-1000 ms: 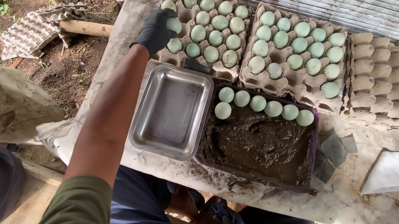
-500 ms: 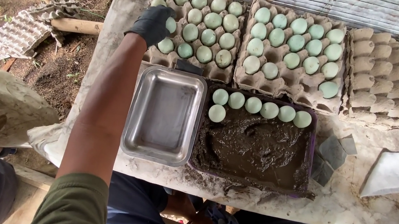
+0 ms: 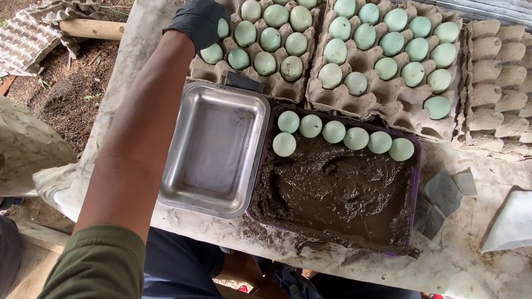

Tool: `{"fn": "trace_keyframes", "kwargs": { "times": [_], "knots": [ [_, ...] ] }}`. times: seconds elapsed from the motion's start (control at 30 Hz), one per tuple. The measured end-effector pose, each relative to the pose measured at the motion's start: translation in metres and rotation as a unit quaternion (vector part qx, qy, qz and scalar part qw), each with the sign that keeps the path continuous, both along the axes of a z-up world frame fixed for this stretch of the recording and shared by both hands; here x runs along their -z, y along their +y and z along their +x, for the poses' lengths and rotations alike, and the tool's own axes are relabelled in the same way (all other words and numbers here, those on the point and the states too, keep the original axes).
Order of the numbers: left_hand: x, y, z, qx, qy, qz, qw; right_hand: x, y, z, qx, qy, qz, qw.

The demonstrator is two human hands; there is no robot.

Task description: The person applies a dark mud mixture onto duck eggs by hand and then places the coated eggs back into cardboard trays.

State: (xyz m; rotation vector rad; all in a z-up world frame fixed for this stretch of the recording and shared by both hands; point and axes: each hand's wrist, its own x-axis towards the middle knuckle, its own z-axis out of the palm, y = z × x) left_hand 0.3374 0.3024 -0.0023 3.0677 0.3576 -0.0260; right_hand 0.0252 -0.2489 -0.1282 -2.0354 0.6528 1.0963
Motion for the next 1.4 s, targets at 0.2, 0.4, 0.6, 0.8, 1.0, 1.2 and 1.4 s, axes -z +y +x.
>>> {"fn": "trace_keyframes", "kwargs": {
  "times": [0.2, 0.4, 0.6, 0.8, 1.0, 1.2, 1.4],
  "knots": [
    [0.014, 0.006, 0.016, 0.044, 0.044, 0.051, 0.997, -0.020, 0.007, 0.006, 0.024, 0.025, 0.004, 0.999],
    [0.052, 0.029, 0.032, 0.089, 0.031, 0.114, 0.989, 0.020, -0.002, -0.002, 0.022, -0.008, 0.025, 0.999],
    [0.037, 0.016, 0.009, 0.029, -0.102, -0.017, 0.994, -0.006, 0.004, 0.003, 0.041, 0.025, 0.008, 0.999],
    [0.025, 0.005, 0.006, 0.019, -0.034, 0.040, 0.998, -0.001, 0.002, 0.001, 0.034, 0.016, 0.006, 0.999],
    [0.013, -0.005, -0.031, 0.046, -0.132, 0.026, 0.990, -0.008, 0.002, -0.002, 0.055, -0.019, 0.077, 0.995],
    [-0.032, -0.065, -0.104, 0.065, -0.236, -0.103, 0.964, 0.018, -0.004, -0.010, 0.160, -0.087, 0.156, 0.971],
    [-0.087, -0.200, -0.257, 0.155, -0.273, -0.354, 0.881, -0.032, -0.019, -0.022, 0.165, -0.249, 0.198, 0.934]
  ]
}}
